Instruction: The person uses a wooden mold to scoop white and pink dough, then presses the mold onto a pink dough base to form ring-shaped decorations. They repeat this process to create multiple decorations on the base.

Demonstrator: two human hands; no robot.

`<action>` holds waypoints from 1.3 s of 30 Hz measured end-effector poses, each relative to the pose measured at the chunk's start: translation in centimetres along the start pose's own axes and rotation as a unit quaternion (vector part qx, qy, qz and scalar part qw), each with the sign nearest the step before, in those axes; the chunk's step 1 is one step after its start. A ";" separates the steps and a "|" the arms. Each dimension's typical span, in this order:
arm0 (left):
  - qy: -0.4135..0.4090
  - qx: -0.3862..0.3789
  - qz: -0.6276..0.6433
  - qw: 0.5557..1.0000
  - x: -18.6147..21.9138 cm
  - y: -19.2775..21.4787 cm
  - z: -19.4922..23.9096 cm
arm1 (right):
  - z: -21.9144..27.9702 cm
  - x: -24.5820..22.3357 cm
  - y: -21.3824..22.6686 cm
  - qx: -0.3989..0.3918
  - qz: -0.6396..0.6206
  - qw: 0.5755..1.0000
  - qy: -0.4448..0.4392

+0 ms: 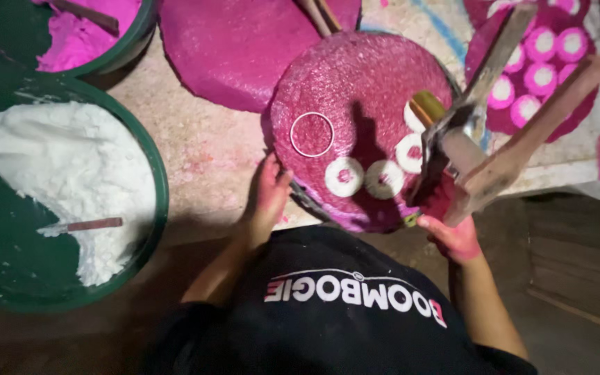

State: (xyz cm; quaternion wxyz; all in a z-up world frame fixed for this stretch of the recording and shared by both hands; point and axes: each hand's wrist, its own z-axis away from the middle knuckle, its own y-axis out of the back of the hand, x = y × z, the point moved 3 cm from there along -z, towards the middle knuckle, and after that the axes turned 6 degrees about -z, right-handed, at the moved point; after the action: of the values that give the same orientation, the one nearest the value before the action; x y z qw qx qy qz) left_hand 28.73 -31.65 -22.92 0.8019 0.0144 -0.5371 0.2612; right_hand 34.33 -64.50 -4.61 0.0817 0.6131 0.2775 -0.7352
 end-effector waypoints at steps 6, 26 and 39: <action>-0.230 0.105 -0.370 0.894 7.0 -0.2 3.6 | -1.7 0.1 -2.0 -0.017 -0.011 1.000 0.003; -0.312 -0.194 -0.618 0.695 11.0 -6.3 -5.2 | 1.7 0.4 -1.9 0.050 -0.012 0.998 0.036; 0.027 -0.486 0.428 0.761 18.8 -10.3 -4.4 | -2.8 1.1 -3.1 -0.231 -0.215 0.870 -0.378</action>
State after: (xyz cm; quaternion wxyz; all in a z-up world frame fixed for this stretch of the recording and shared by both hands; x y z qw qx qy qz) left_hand 42.32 -31.62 -5.78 0.5206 -0.6159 -0.5203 0.2810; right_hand 35.10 -60.25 -4.95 0.1597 0.1770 0.5123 -0.8251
